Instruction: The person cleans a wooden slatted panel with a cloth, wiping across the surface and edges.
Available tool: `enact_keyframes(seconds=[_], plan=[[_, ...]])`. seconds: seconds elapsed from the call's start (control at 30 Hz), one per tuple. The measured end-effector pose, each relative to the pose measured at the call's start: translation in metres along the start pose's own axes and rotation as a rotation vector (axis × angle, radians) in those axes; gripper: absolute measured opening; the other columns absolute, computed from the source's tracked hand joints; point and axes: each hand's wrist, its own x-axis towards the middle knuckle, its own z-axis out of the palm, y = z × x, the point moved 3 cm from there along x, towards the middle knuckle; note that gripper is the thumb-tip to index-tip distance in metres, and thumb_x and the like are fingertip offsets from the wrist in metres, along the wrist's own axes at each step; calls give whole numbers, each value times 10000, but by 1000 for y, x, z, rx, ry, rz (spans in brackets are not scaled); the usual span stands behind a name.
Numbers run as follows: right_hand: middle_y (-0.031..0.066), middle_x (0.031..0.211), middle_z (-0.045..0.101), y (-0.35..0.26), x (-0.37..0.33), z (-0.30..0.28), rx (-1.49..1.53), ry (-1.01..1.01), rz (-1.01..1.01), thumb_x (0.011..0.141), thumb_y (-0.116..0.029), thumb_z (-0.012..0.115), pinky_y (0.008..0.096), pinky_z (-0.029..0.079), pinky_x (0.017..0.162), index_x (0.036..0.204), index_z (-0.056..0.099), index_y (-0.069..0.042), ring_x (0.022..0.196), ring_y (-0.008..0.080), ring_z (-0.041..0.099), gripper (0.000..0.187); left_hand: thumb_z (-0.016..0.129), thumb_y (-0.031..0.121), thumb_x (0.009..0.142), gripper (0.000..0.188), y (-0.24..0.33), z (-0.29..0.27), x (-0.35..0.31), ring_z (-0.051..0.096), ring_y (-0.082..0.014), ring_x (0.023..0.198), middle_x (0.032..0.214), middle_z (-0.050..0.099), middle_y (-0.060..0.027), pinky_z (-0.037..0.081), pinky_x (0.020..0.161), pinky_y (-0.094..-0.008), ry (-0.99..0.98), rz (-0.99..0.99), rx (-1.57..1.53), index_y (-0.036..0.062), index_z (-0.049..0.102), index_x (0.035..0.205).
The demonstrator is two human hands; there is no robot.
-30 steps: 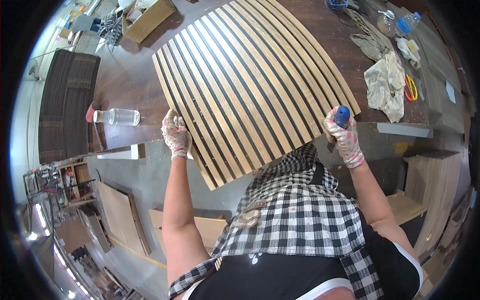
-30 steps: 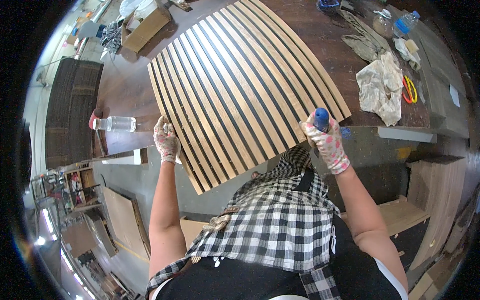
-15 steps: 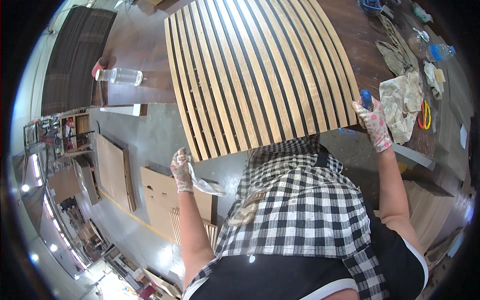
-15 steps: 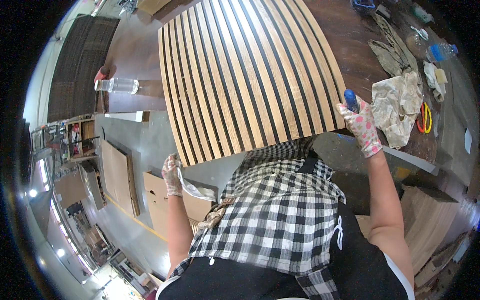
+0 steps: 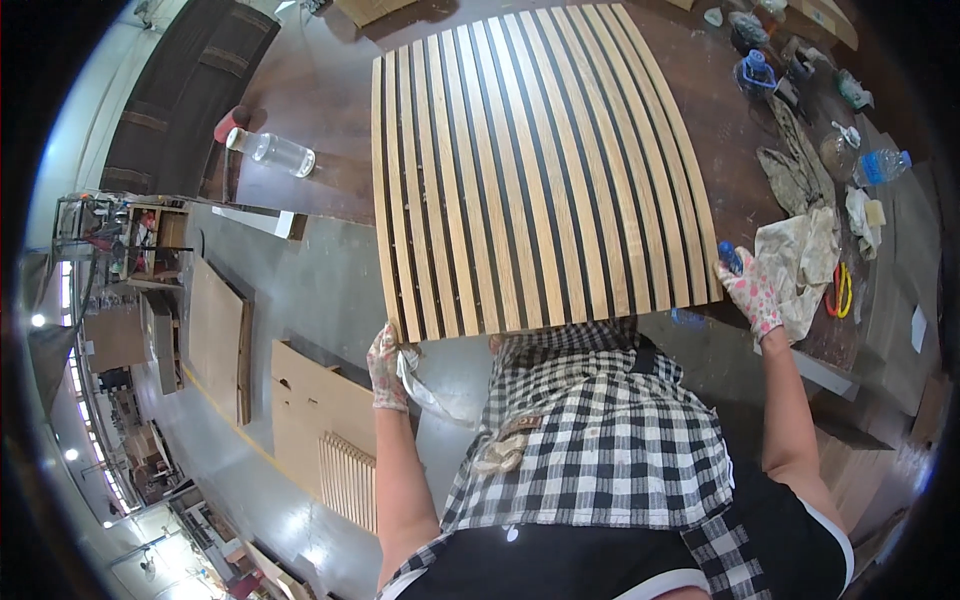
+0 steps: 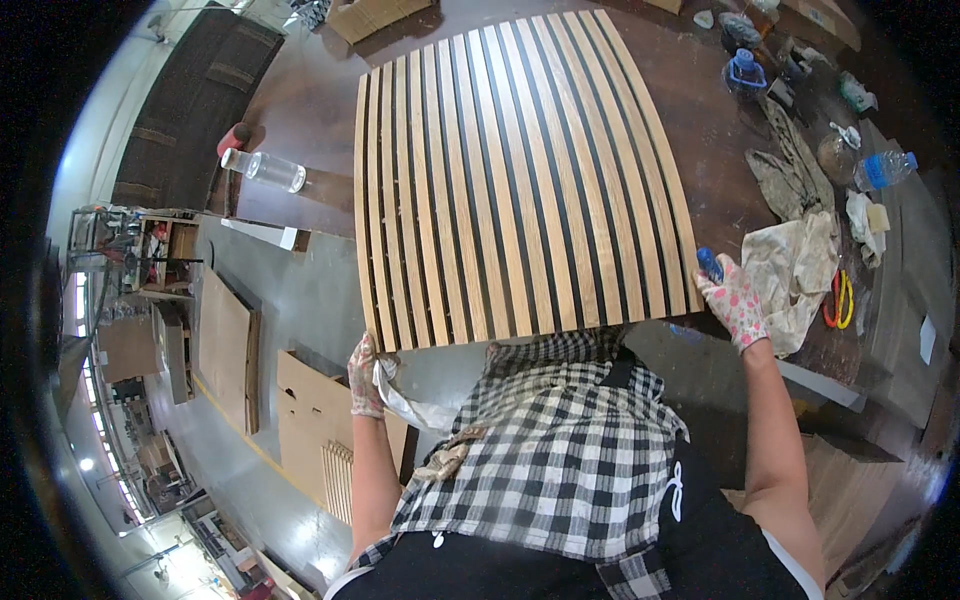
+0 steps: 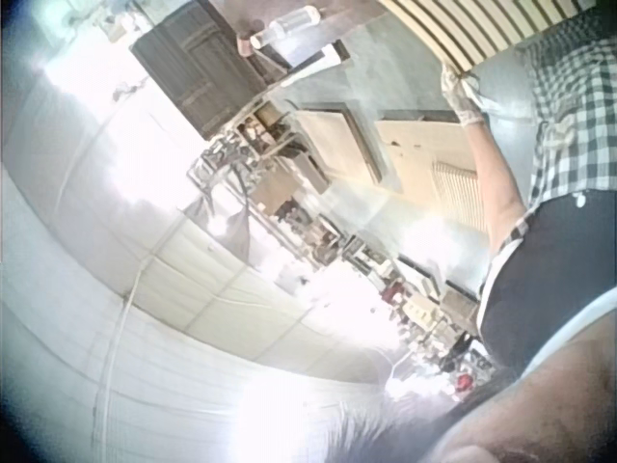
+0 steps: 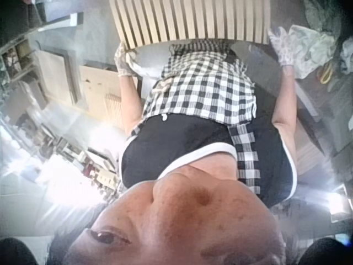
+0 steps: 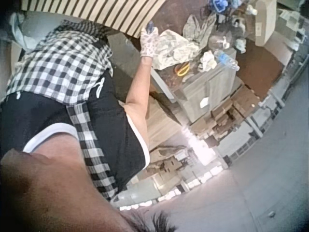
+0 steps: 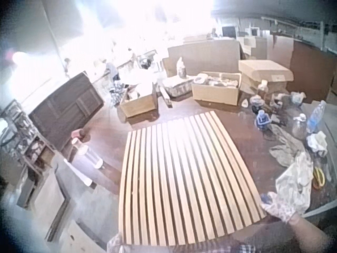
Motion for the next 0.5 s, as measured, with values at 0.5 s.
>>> enact_keyframes(seconds=[0.5], plan=[[-74, 500, 405, 28, 7, 15, 400, -180, 194, 783, -300, 621, 214, 244, 328, 757, 539, -131, 350, 45, 332, 190, 540, 263, 840, 240, 19, 20, -30, 489, -118, 439, 602, 525, -33, 451, 391, -262, 69, -134, -222, 26, 579, 827]])
